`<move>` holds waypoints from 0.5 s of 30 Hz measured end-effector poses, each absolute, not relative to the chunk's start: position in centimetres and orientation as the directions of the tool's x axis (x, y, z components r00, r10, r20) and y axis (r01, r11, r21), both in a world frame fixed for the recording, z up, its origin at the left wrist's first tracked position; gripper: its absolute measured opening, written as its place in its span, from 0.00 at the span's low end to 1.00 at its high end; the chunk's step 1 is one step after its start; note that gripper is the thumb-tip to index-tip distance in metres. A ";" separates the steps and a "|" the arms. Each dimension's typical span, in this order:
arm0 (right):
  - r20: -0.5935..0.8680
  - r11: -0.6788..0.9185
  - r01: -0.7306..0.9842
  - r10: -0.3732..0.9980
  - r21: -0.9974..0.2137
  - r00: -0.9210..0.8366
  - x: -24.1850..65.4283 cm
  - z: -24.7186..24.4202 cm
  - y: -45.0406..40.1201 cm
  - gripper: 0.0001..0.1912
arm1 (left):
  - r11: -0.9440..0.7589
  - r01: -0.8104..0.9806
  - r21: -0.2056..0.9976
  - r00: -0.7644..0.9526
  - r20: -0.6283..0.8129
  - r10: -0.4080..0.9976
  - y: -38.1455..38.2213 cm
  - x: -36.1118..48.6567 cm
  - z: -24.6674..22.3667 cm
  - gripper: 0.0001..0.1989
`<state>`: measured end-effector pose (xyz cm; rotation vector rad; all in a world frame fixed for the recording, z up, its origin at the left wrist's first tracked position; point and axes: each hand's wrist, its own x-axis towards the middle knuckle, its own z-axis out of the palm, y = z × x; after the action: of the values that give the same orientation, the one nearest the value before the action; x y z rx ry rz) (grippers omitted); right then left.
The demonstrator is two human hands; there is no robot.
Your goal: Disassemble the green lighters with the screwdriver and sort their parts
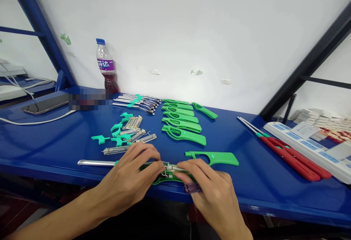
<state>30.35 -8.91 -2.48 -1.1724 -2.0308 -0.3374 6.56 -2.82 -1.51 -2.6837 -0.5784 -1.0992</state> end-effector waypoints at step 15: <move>0.708 0.545 0.824 0.644 -0.158 -0.290 30.3 -2.3 -9.0 0.09 | -0.901 0.432 -0.038 0.654 0.701 0.284 -3.0 6.6 -1.6 0.07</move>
<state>30.29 -8.96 -2.32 -1.1822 -2.0320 -0.3049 6.59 -2.98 -1.56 -2.6699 -0.5844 -1.0808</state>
